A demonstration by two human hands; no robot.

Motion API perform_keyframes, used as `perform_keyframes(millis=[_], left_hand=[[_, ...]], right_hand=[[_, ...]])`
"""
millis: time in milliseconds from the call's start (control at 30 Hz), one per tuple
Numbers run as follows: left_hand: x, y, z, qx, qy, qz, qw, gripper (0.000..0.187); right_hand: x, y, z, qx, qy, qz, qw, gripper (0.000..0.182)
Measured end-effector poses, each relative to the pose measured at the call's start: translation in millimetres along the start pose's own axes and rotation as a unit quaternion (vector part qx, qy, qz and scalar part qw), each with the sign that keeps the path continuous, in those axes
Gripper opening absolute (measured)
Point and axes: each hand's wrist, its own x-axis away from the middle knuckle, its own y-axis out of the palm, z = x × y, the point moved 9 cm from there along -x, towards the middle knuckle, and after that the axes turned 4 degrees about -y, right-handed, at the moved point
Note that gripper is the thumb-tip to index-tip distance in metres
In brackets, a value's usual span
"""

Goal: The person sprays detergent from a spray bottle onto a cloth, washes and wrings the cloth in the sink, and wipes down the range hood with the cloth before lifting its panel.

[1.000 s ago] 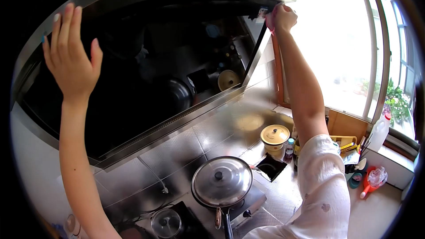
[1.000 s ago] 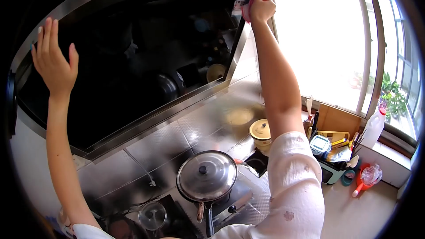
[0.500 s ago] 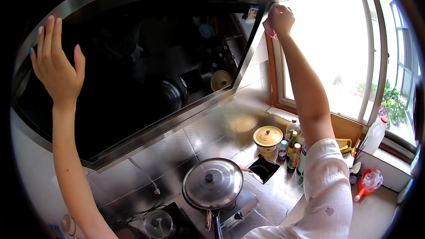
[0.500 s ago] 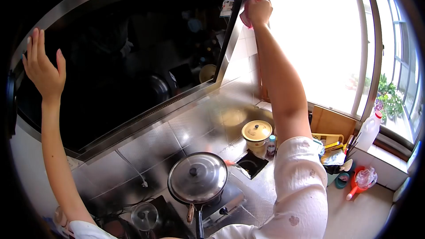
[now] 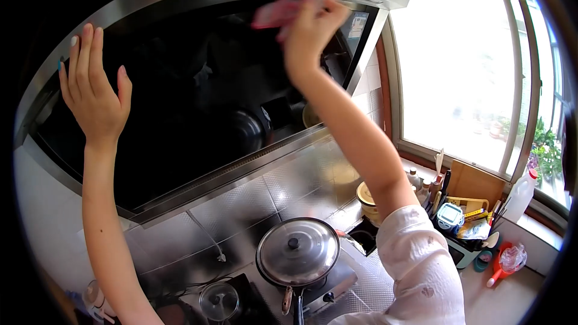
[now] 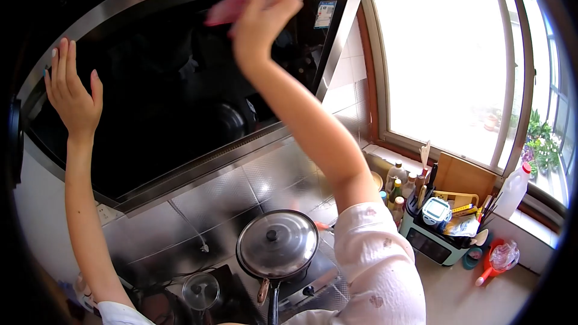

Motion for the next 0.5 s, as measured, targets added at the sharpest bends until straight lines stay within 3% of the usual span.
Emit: perform_keyframes(millis=[67,133,200,233,267,333,400,500], left_hand=[[-1,-1,1,-0.002,0.003,-0.003,1.000,0.053],[-1,-3,2,-0.005,0.003,-0.006,1.000,0.053],[-2,-3,1,0.007,-0.010,-0.022,1.000,0.054],[-3,-5,1,0.011,-0.014,-0.024,1.000,0.054],[-2,-5,1,0.019,-0.017,-0.029,0.999,0.055],[-3,-6,3,0.021,-0.023,-0.038,0.999,0.056],[-4,-5,4,0.028,-0.026,-0.036,0.999,0.059],[-6,-5,5,0.019,-0.029,-0.042,0.999,0.058]], right_hand=[[20,24,-20,-0.012,-0.067,-0.037,0.997,0.024],[9,22,-5,-0.052,-0.034,-0.057,0.996,0.027],[-10,-2,9,0.012,-0.015,-0.034,0.999,0.025],[-28,-27,24,0.123,-0.052,0.029,0.991,0.026],[-44,-41,59,-0.049,0.109,0.057,0.991,0.023],[-58,-52,50,-0.116,0.178,0.097,0.972,0.020],[-53,-46,50,-0.110,0.158,0.122,0.974,0.022],[-18,-1,32,-0.109,0.106,0.045,0.987,0.020]])
